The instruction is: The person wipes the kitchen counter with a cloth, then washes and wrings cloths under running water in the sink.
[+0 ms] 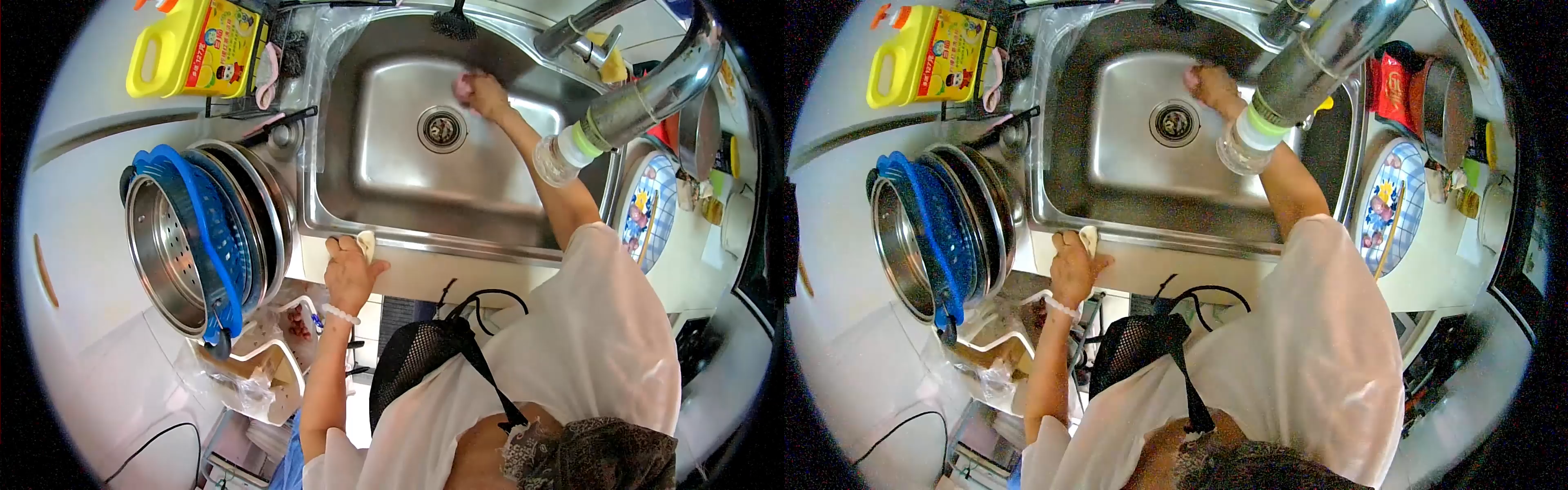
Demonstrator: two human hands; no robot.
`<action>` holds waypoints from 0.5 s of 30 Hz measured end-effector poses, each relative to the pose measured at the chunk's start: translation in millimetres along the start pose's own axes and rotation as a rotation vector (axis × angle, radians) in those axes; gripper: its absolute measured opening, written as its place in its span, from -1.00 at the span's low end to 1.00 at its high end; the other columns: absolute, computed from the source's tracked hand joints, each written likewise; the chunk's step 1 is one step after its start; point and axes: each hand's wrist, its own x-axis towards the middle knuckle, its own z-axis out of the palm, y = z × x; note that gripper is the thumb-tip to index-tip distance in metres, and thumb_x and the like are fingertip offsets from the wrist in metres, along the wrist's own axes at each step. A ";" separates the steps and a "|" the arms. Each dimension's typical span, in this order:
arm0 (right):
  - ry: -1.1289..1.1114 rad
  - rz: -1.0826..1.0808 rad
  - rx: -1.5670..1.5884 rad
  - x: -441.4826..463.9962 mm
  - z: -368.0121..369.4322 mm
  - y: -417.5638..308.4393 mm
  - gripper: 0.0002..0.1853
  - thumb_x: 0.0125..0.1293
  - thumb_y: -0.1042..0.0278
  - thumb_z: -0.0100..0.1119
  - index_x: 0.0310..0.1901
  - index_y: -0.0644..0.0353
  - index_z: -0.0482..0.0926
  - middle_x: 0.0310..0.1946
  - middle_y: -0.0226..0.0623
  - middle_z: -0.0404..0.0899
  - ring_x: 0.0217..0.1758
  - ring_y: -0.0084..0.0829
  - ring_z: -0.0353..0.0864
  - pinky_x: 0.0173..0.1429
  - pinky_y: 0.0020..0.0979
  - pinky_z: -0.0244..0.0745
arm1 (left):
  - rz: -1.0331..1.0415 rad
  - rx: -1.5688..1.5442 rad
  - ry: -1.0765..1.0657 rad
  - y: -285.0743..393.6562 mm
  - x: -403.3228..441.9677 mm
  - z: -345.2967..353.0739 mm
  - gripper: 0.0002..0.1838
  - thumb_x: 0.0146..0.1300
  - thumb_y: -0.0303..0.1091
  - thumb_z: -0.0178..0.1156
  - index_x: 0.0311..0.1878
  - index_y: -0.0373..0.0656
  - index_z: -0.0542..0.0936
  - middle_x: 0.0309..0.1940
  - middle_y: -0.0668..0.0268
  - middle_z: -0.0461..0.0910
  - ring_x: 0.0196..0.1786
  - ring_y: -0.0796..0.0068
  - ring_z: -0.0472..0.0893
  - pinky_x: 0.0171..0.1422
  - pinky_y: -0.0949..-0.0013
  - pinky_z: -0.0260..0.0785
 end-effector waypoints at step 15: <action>0.313 0.208 -0.348 -53.1 15.1 21.6 -0.55 -0.16 0.46 0.22 -0.10 0.17 0.45 -0.06 -0.08 0.34 -0.06 -0.03 0.37 0.00 -0.18 0.41 | -0.011 0.026 -0.014 0.7 0.0 1.5 -0.35 -0.23 -0.21 0.45 -0.21 -0.36 0.26 -0.16 -0.07 0.30 -0.27 -0.10 0.50 -0.20 0.14 0.42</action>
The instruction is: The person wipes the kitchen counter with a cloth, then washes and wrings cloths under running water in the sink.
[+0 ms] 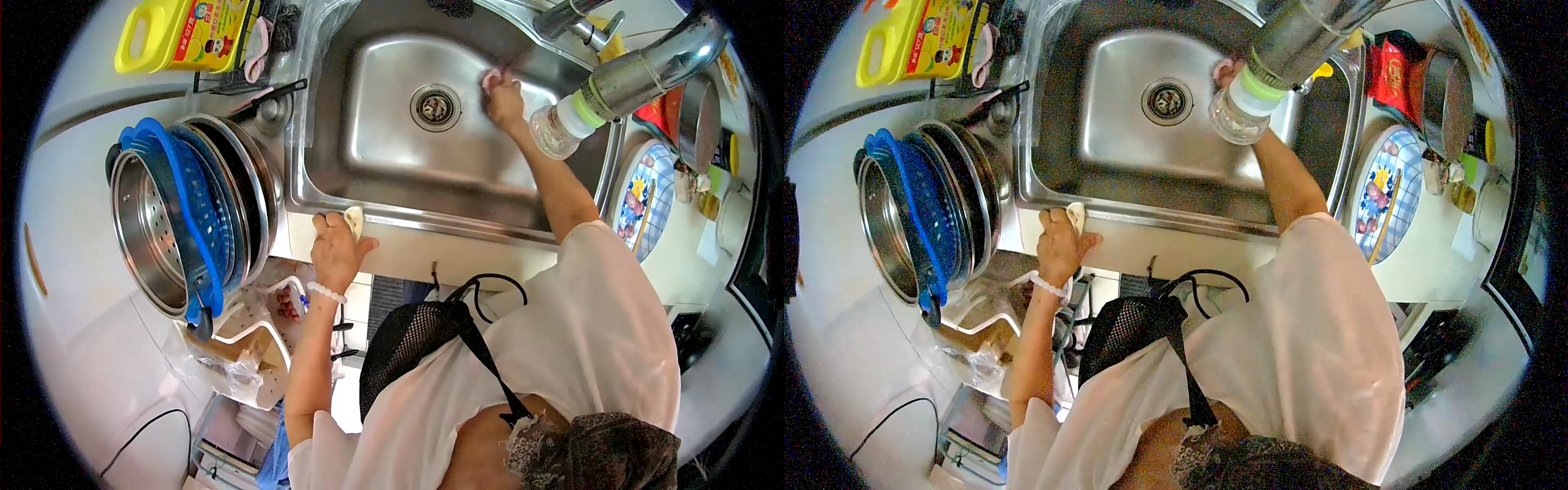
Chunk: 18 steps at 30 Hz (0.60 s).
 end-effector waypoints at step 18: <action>-0.198 -0.340 0.261 17.8 24.9 -6.0 -0.62 -0.14 0.52 0.14 -0.15 0.18 0.48 -0.07 -0.13 0.39 -0.07 -0.10 0.42 0.01 -0.24 0.42 | -0.003 -0.009 0.002 -2.1 -0.3 -0.7 -0.34 -0.24 -0.17 0.45 -0.22 -0.37 0.29 -0.18 -0.05 0.31 -0.30 -0.04 0.52 -0.25 0.18 0.45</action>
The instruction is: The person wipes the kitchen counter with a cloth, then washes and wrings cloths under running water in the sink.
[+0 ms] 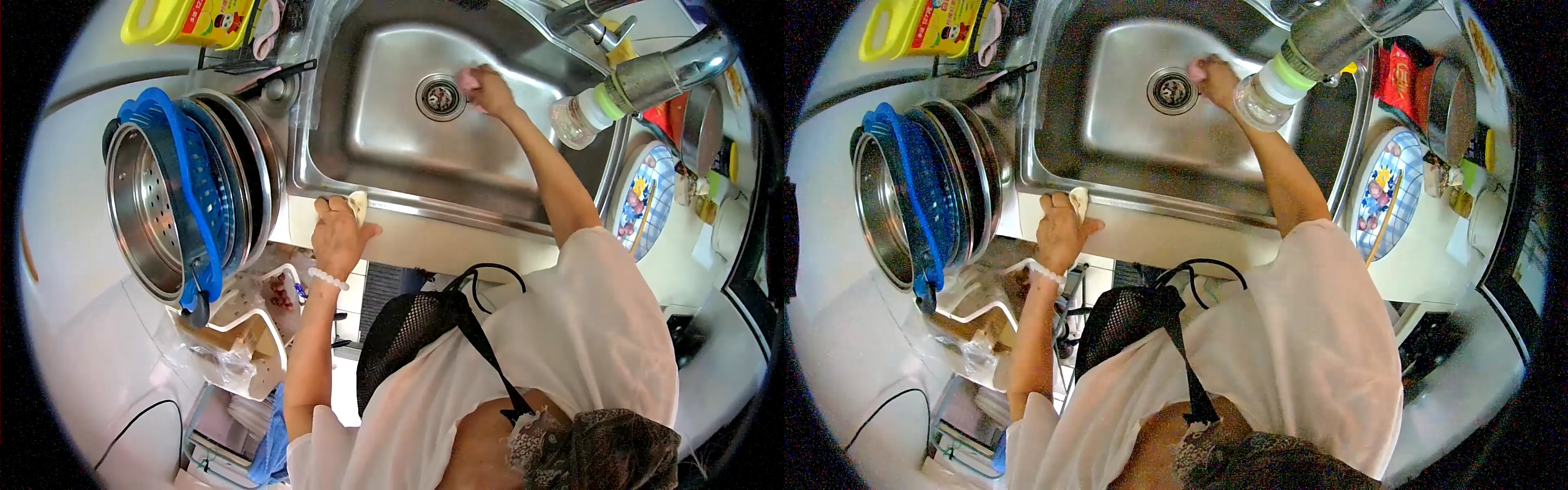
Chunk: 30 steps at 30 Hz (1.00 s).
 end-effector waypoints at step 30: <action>0.025 0.215 -0.020 -113.6 -28.0 -12.6 -0.50 -0.04 0.30 0.22 0.01 0.16 0.43 0.07 -0.07 0.33 0.00 -0.05 0.42 0.08 -0.22 0.39 | 0.018 0.005 0.058 -10.9 -1.8 12.6 -0.24 -0.28 -0.07 0.45 -0.11 -0.40 0.32 -0.12 -0.07 0.35 -0.22 -0.10 0.53 -0.12 0.13 0.43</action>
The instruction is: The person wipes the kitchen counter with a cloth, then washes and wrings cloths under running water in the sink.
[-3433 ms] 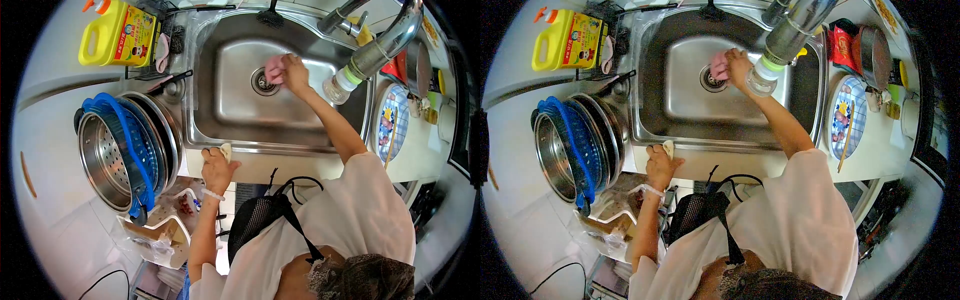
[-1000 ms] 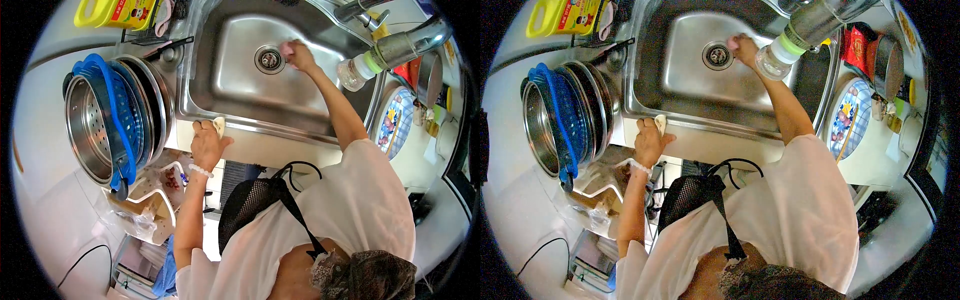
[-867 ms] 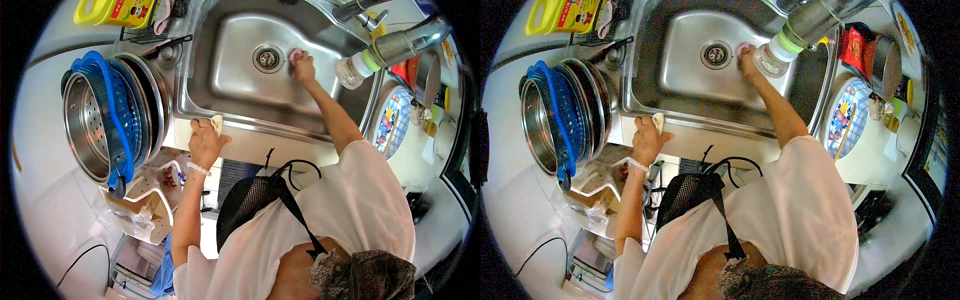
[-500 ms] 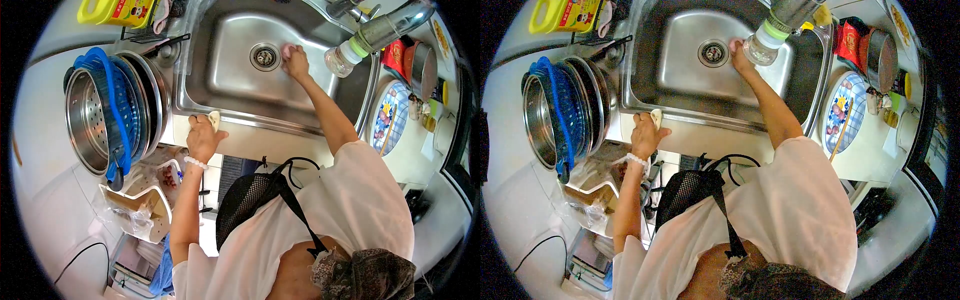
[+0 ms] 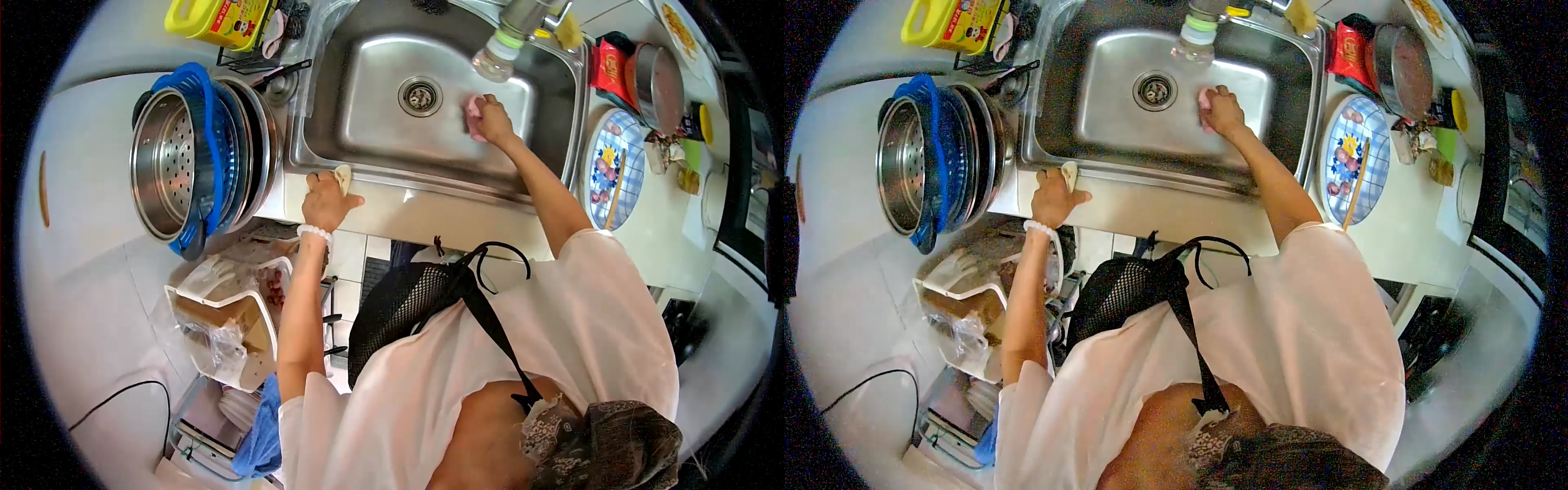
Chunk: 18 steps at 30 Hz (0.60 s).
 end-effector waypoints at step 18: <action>-0.096 -0.040 0.457 -90.9 -41.4 24.5 -0.67 -0.02 0.45 0.09 -0.13 0.19 0.55 -0.30 -0.09 0.58 -0.23 -0.20 0.56 -0.10 -0.31 0.42 | 0.006 -0.958 0.090 18.7 -30.3 -20.2 -0.72 0.09 -0.32 0.21 -0.18 -0.28 0.46 -0.31 0.22 0.55 -0.23 0.37 0.57 -0.23 0.30 0.41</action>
